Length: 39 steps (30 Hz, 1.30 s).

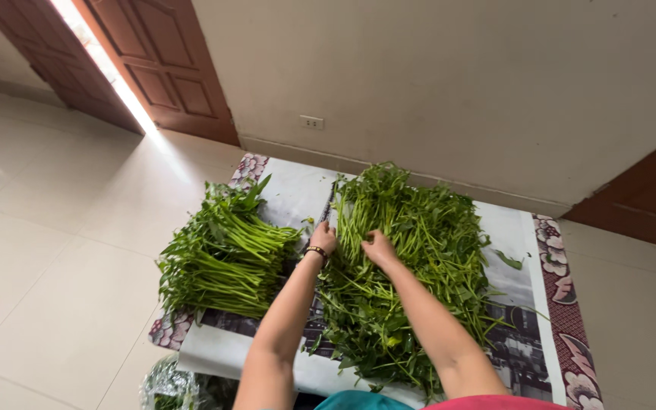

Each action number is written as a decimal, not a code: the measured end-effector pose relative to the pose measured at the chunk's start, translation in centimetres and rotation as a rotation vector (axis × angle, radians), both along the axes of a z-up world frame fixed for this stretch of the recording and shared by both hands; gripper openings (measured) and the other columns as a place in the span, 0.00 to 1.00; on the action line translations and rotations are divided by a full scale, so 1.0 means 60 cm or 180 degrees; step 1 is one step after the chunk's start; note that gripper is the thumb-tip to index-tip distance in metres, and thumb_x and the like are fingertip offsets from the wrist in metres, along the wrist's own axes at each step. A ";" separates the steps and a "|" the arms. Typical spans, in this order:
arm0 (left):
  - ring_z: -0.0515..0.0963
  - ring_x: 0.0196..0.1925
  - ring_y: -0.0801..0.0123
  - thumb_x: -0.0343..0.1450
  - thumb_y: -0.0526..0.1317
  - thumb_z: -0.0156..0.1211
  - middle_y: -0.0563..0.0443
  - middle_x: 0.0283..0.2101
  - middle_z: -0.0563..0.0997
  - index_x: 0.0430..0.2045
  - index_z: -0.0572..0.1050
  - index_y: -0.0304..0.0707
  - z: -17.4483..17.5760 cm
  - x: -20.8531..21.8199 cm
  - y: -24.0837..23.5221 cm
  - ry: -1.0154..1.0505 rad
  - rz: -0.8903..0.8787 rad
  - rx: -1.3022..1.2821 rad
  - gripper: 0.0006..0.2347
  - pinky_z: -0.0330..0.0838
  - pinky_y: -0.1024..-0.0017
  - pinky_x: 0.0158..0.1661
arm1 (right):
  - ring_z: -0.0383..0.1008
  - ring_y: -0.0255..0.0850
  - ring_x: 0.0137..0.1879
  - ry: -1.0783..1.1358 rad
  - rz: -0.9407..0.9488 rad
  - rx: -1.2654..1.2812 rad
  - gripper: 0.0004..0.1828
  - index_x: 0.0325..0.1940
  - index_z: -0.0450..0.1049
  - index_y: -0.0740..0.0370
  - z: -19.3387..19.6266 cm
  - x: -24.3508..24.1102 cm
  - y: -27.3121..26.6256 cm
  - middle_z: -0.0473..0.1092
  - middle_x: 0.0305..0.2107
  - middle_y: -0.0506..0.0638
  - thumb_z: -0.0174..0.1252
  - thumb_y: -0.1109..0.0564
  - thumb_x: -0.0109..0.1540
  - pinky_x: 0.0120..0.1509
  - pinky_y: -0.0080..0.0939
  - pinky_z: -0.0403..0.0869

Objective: The person sorts leafy green vegetables by hand, picking up small bundles from a large pile and placing them into a separate organized group on a table.

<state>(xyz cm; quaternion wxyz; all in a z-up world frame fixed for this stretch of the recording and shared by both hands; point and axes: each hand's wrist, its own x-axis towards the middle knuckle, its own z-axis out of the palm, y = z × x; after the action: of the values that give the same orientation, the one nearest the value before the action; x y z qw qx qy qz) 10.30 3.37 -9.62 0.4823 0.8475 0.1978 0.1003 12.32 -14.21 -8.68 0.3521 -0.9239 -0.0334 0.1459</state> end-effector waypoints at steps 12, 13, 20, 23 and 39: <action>0.79 0.56 0.42 0.71 0.47 0.59 0.26 0.51 0.80 0.55 0.71 0.29 0.012 0.054 -0.107 0.0378 -0.0346 -0.0355 0.22 0.72 0.58 0.57 | 0.69 0.42 0.63 0.0598 0.0003 0.2522 0.31 0.66 0.69 0.61 0.020 -0.008 -0.025 0.72 0.58 0.55 0.51 0.37 0.68 0.67 0.44 0.65; 0.77 0.57 0.40 0.71 0.46 0.59 0.26 0.53 0.78 0.57 0.69 0.31 0.023 0.045 -0.118 0.0186 -0.0292 -0.0067 0.22 0.71 0.56 0.57 | 0.68 0.41 0.61 0.0771 -0.0119 0.2467 0.31 0.67 0.68 0.59 0.024 -0.006 -0.035 0.71 0.59 0.52 0.49 0.37 0.68 0.64 0.47 0.66; 0.70 0.62 0.40 0.72 0.45 0.55 0.28 0.61 0.67 0.74 0.50 0.36 0.142 -0.068 -0.223 0.0229 -0.1068 0.0866 0.34 0.70 0.53 0.59 | 0.73 0.45 0.54 0.1396 0.0583 0.3852 0.22 0.57 0.67 0.59 0.002 -0.010 -0.175 0.72 0.50 0.52 0.45 0.39 0.73 0.58 0.51 0.73; 0.49 0.74 0.39 0.72 0.50 0.59 0.29 0.74 0.45 0.72 0.45 0.35 0.143 -0.091 -0.282 0.0690 -0.2186 0.1423 0.38 0.55 0.41 0.65 | 0.76 0.40 0.53 0.0562 -0.0641 0.2075 0.21 0.61 0.71 0.53 0.001 -0.016 -0.244 0.76 0.50 0.49 0.48 0.41 0.69 0.56 0.43 0.75; 0.82 0.49 0.54 0.74 0.40 0.52 0.44 0.48 0.83 0.51 0.77 0.44 0.110 -0.094 -0.236 0.0350 -0.2835 0.1085 0.12 0.74 0.61 0.53 | 0.77 0.39 0.34 -0.0573 -0.0505 0.0339 0.13 0.42 0.79 0.59 0.080 -0.064 -0.245 0.78 0.30 0.50 0.62 0.47 0.64 0.41 0.40 0.75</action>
<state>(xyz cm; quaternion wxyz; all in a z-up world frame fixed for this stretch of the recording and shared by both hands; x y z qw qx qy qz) 4.67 -10.81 -3.04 0.3214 0.9209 -0.1785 -0.1300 8.49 -28.88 -3.86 0.4066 -0.9130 0.0006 0.0320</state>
